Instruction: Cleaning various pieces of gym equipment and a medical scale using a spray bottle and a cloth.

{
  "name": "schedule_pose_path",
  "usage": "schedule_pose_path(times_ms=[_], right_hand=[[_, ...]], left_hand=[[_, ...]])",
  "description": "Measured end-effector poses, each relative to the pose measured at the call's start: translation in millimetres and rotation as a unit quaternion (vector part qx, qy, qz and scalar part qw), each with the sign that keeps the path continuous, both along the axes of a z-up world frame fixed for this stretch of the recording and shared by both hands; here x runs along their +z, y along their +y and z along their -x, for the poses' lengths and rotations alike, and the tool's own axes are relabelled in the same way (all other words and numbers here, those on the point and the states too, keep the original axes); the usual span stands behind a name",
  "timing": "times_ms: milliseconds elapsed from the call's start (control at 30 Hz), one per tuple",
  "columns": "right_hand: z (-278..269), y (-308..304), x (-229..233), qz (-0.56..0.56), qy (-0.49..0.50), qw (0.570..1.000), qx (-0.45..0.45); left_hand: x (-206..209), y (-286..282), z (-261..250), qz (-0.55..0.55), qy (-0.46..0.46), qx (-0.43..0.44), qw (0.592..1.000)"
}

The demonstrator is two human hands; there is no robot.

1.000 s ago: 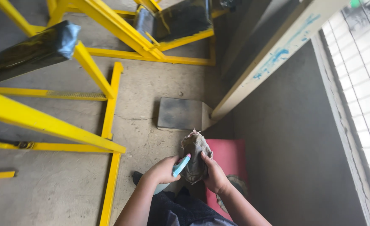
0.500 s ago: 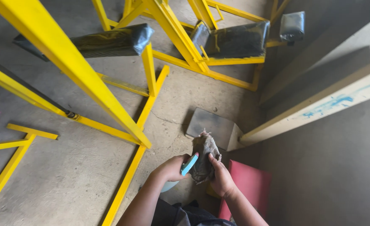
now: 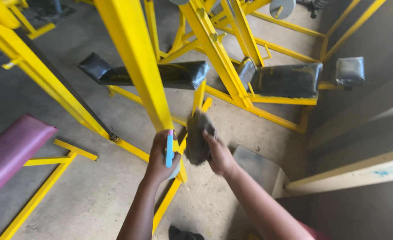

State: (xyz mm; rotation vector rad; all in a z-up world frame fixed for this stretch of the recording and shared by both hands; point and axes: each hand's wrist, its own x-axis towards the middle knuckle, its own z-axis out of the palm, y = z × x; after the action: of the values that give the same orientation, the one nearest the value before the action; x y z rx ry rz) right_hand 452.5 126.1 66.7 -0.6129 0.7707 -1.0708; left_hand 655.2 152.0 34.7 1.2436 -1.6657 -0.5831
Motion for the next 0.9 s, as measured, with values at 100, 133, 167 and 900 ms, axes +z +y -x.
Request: schedule_pose_path(times_ms=[100,133,167,900], right_hand=[[-47,-67,63,0.134,-0.012,0.991,-0.029],[-61,-89,84,0.212,-0.006,0.976,-0.049],[-77,-99,119,0.218,-0.008,0.975,-0.044],[-133,-116,154,0.696,0.488,0.491,-0.193]], left_hand=[[48,-22,-30,0.142,-0.03,0.036,0.989],[63,-30,-40,0.176,-0.051,0.051,0.982],[74,-37,-48,0.182,-0.051,0.056,0.98],[54,-103,-73,0.088,0.003,0.018,0.996]])
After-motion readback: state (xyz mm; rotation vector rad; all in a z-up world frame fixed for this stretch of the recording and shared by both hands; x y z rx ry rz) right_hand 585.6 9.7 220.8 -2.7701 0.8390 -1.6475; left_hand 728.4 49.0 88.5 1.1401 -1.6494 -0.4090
